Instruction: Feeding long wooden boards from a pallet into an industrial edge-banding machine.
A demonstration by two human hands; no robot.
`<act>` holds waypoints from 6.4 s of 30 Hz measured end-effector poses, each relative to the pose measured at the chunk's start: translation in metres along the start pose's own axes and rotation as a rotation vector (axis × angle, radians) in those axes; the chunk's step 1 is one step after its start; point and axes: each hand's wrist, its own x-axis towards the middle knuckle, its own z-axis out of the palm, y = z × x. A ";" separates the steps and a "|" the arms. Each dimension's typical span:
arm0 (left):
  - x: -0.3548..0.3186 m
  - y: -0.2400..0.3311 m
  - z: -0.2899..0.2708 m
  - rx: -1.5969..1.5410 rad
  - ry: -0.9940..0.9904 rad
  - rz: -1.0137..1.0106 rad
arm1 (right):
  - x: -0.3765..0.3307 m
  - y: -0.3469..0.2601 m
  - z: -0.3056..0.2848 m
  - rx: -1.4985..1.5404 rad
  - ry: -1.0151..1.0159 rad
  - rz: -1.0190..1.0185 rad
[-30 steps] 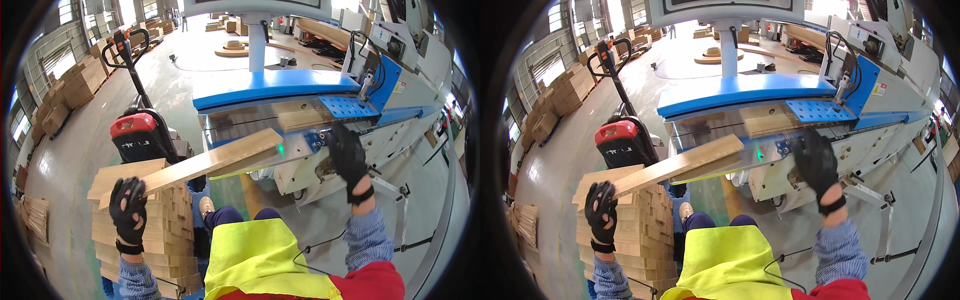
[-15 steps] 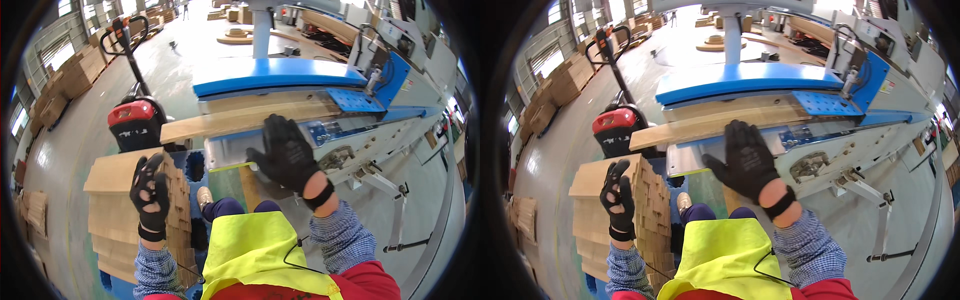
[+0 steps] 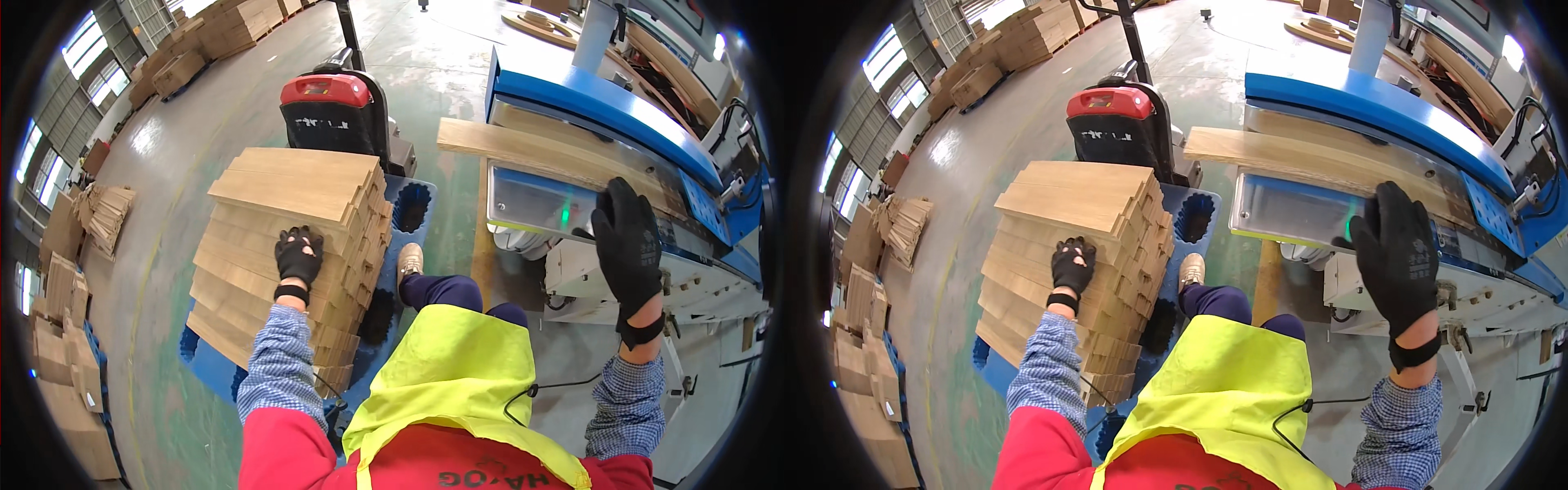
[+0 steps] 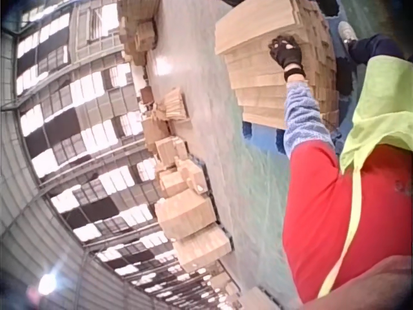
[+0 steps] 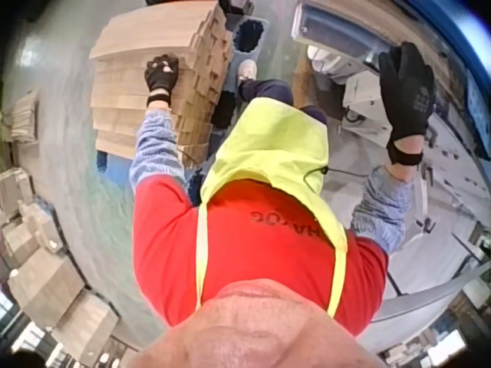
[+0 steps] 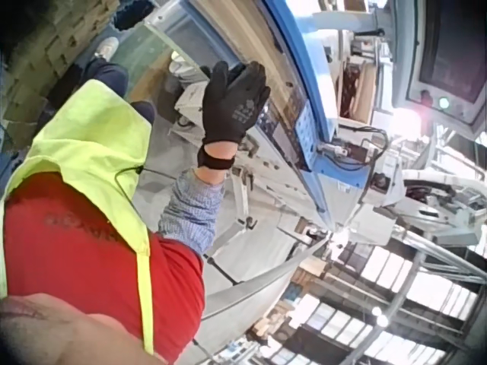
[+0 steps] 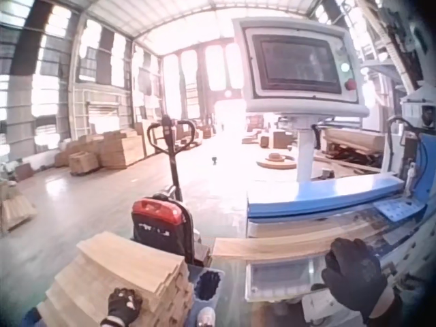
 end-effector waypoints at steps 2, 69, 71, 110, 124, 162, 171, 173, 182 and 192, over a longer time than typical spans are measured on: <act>-0.010 0.019 0.015 -0.001 0.063 -0.034 | -0.004 0.008 -0.003 0.094 -0.033 0.116; -0.038 0.098 -0.252 -0.460 0.405 1.012 | -0.051 -0.017 -0.047 0.309 0.158 0.043; -0.030 0.142 -0.270 -0.479 0.373 1.021 | -0.031 -0.040 -0.053 0.319 0.041 0.055; 0.084 0.026 0.013 -1.343 0.312 -0.879 | -0.031 0.059 0.004 -0.120 -0.069 0.033; 0.025 -0.106 0.096 -1.759 0.350 -0.212 | -0.021 0.050 -0.002 0.173 0.001 0.115; -0.035 0.149 -0.275 -0.170 0.630 1.282 | -0.039 -0.035 -0.053 0.314 0.050 0.074; -0.047 0.216 -0.266 -0.617 0.689 1.251 | 0.002 -0.041 -0.004 0.236 -0.041 0.178; -0.057 0.189 -0.251 -0.747 0.640 1.069 | 0.007 -0.034 0.005 0.239 -0.046 0.205; -0.058 -0.029 -0.116 -1.189 0.489 0.439 | 0.007 -0.021 0.006 0.172 0.117 0.211; -0.136 -0.110 -0.148 -0.785 0.718 0.089 | -0.003 -0.010 0.002 0.180 0.026 0.192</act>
